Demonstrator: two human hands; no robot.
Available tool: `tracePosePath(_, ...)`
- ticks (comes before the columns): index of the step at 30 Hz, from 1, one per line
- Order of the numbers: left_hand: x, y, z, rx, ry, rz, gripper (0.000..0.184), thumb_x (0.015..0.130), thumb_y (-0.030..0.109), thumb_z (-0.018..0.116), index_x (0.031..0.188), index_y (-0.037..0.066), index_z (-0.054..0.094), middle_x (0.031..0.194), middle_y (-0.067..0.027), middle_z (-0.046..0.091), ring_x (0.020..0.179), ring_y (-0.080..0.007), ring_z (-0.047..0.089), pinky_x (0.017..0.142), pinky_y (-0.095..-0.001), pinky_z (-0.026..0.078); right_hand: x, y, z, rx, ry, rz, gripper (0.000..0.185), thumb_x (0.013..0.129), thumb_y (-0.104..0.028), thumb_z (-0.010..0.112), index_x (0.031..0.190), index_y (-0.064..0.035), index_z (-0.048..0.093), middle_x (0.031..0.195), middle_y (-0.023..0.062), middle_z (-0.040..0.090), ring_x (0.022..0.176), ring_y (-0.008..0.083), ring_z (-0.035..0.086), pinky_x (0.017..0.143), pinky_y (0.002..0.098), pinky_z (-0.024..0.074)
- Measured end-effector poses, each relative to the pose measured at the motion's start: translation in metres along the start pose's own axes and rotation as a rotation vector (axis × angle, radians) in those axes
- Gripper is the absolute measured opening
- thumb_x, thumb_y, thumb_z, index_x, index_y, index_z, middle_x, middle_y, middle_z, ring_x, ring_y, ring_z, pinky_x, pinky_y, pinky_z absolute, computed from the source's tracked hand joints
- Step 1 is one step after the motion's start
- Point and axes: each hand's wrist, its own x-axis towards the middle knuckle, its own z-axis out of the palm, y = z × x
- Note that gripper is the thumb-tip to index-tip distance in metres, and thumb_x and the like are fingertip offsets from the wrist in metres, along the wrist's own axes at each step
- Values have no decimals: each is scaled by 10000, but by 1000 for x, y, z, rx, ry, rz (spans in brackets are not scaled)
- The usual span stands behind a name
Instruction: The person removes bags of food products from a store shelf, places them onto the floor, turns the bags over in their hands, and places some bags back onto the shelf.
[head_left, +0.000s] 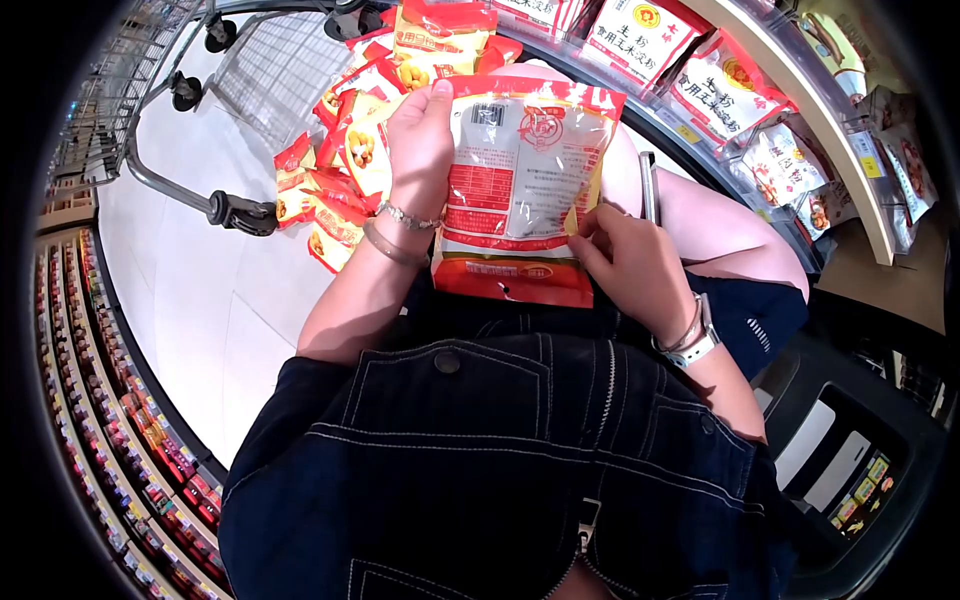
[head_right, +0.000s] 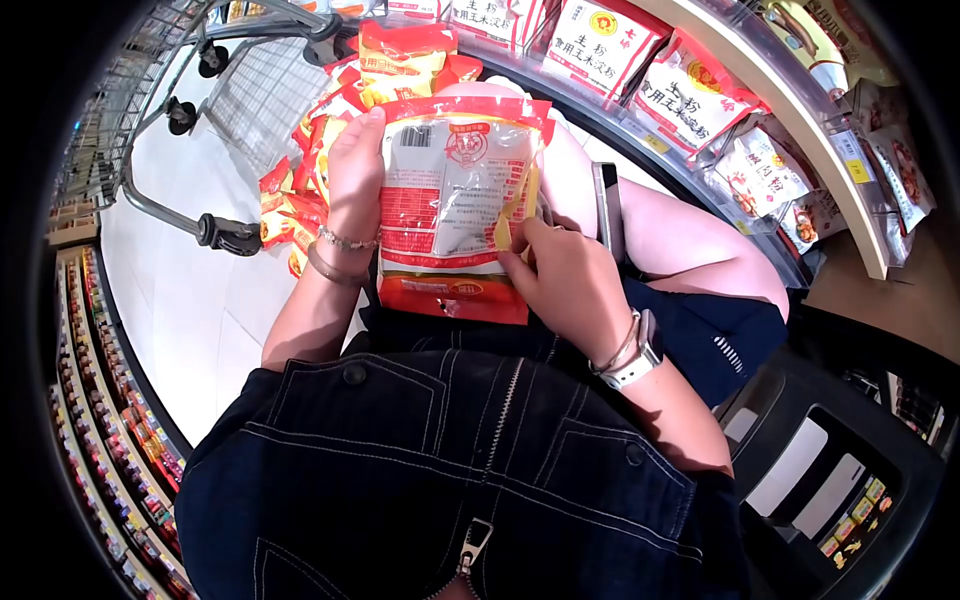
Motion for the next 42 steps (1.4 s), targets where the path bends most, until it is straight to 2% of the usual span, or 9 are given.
tracePosePath(5,1,1,-2,49,-13,8,229,903,207,498,819,5,566,728,-17,600,606,-51,507,556,-190,409,4,2,8,-319,-4,-49,153,733,-171,579,721,-22,553,606,147,581,553,295,581,505,379,455)
tracePosePath(8,5,0,-6,-2,-67,-17,215,898,198,504,818,8,567,721,-29,609,579,-58,520,539,-185,412,1,19,15,138,104,13,175,720,-160,580,675,5,545,580,162,566,505,279,557,471,364,424)
tracePosePath(9,5,0,-9,-19,-90,-13,210,897,194,506,820,9,568,735,-33,615,594,-61,530,550,-187,416,-3,28,20,339,107,125,168,716,-116,579,649,29,526,519,114,527,442,174,504,444,300,380)
tracePosePath(15,3,0,-3,-53,-58,43,183,889,173,514,821,13,571,757,-18,610,634,-51,524,593,-184,413,-11,45,32,675,162,202,124,752,-59,563,680,33,521,492,8,436,489,17,378,435,205,308)
tracePosePath(22,0,-1,3,101,39,148,220,891,214,526,802,21,583,673,25,555,587,-24,447,525,-172,360,7,38,19,476,213,45,210,847,-149,564,766,44,566,545,72,497,501,84,422,477,255,363)
tracePosePath(28,9,-1,-13,265,-101,50,226,899,231,522,790,42,585,593,65,500,507,-8,403,445,-171,301,5,44,13,580,71,187,226,872,-121,516,731,53,535,593,58,495,574,73,418,529,239,371)
tracePosePath(32,39,13,-43,113,-96,31,275,923,267,456,984,17,552,692,-1,553,549,-56,482,516,-188,408,0,51,22,646,114,95,142,871,-81,504,832,52,535,602,30,501,563,58,408,517,222,354)
tracePosePath(39,118,-12,-152,783,323,226,342,785,213,627,1038,-1,543,828,-72,588,686,-141,584,634,-258,483,-15,51,10,603,67,202,130,870,-27,483,983,31,509,602,-21,428,556,34,358,508,189,292)
tracePosePath(42,131,-52,-210,1354,231,377,461,722,280,689,1056,-3,545,883,-112,596,797,-197,597,728,-292,485,-18,58,8,591,77,257,146,871,-20,487,1009,19,512,616,-45,351,574,42,315,527,180,273)
